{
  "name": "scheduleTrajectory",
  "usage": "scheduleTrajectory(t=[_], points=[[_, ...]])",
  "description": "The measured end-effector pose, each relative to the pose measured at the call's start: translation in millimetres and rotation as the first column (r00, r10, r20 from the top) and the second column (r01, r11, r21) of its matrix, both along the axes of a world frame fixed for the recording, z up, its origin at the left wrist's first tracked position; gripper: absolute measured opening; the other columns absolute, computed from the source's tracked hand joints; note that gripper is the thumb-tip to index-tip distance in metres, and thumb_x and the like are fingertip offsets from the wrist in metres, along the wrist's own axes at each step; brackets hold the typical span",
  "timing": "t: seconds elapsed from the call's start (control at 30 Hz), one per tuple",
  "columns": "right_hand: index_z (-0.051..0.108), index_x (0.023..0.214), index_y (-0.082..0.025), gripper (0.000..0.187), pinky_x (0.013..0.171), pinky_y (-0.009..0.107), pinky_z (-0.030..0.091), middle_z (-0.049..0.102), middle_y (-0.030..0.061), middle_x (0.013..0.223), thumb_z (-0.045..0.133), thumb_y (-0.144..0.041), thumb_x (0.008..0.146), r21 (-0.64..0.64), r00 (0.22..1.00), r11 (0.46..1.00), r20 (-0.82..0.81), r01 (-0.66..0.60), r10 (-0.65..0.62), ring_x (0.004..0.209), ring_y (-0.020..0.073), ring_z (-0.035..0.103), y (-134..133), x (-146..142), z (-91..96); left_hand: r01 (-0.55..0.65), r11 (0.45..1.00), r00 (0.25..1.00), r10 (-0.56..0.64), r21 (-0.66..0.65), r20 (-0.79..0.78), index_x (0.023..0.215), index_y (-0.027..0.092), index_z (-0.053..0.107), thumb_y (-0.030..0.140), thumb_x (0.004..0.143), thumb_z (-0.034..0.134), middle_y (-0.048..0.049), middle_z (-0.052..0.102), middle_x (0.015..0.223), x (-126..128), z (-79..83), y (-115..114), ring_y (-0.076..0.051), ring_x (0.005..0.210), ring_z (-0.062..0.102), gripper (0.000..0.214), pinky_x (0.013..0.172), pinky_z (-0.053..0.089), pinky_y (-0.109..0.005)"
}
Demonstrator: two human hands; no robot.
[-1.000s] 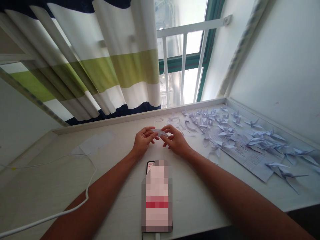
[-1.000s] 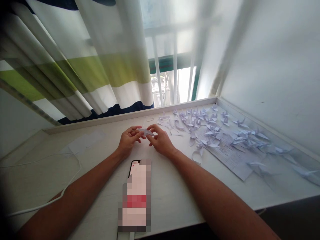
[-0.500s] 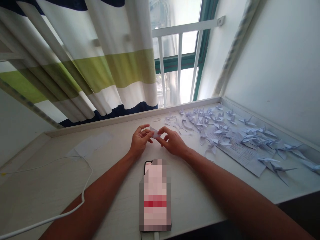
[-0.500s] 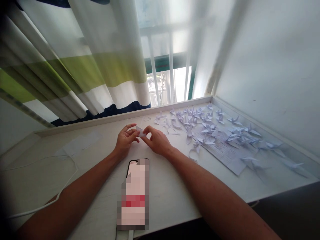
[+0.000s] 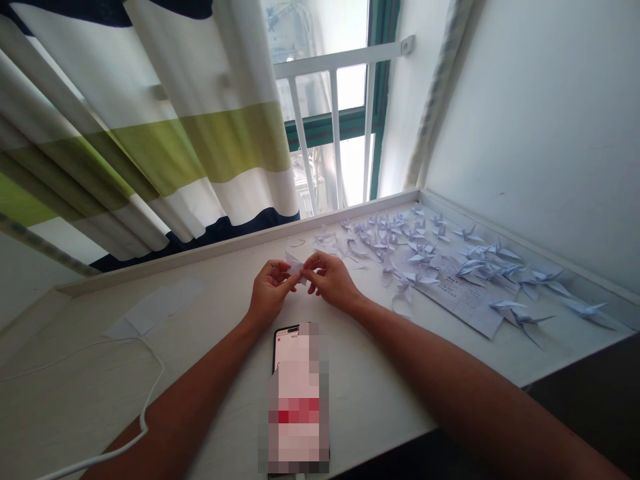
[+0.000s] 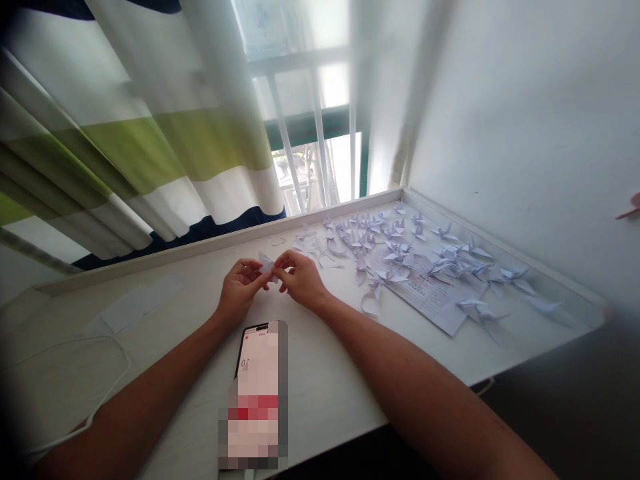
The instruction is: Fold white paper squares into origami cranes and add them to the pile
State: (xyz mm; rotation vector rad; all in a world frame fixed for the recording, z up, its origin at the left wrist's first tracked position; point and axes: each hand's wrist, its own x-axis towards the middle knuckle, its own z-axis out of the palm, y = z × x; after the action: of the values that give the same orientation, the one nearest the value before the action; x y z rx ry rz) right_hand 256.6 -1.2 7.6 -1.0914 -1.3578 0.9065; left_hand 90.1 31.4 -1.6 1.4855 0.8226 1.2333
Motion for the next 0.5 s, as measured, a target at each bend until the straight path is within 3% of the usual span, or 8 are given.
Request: scheduleTrajectory(t=[0.23,0.4,0.5], points=[[0.062,0.089,-0.018,0.008,0.043,0.016,0.046,0.071,0.0007,0.080,0.066,-0.024,0.089,-0.028,0.997,0.999,0.075,-0.024,0.026,0.051,0.0096,0.067,0.2,0.3,-2.7,-0.024,0.999,0.999,0.023,-0.034,-0.034,0.092,0.018,0.060,0.028,0.069,0.086,0.0007,0.066,0.084,-0.9,3.1,-0.7,-0.013,0.067,0.064,0.036,0.061,0.054,-0.027],[0.066,0.096,-0.019,0.009,0.049,0.019,0.049,0.074,0.0023,0.094,0.065,-0.025,0.091,0.004,0.985,1.000,0.171,-0.024,0.023,0.055,0.0092,0.068,0.6,1.6,-4.7,-0.030,0.999,0.999,0.029,-0.034,-0.015,0.094,0.019,0.062,0.023,0.075,0.076,-0.0015,0.070,0.088,-5.4,-2.4,1.5,-0.015,0.073,0.066,0.024,0.068,0.056,-0.029],[0.070,0.098,-0.019,0.009,0.057,0.023,0.052,0.075,0.0015,0.090,0.065,-0.021,0.091,0.041,0.969,0.999,0.246,-0.020,0.009,0.061,0.0115,0.071,-0.8,2.2,-2.8,-0.035,0.999,0.999,0.035,-0.035,-0.002,0.096,0.019,0.064,0.025,0.078,0.075,-0.0017,0.071,0.089,-7.5,-5.5,3.3,-0.015,0.073,0.065,0.021,0.069,0.055,-0.029]])
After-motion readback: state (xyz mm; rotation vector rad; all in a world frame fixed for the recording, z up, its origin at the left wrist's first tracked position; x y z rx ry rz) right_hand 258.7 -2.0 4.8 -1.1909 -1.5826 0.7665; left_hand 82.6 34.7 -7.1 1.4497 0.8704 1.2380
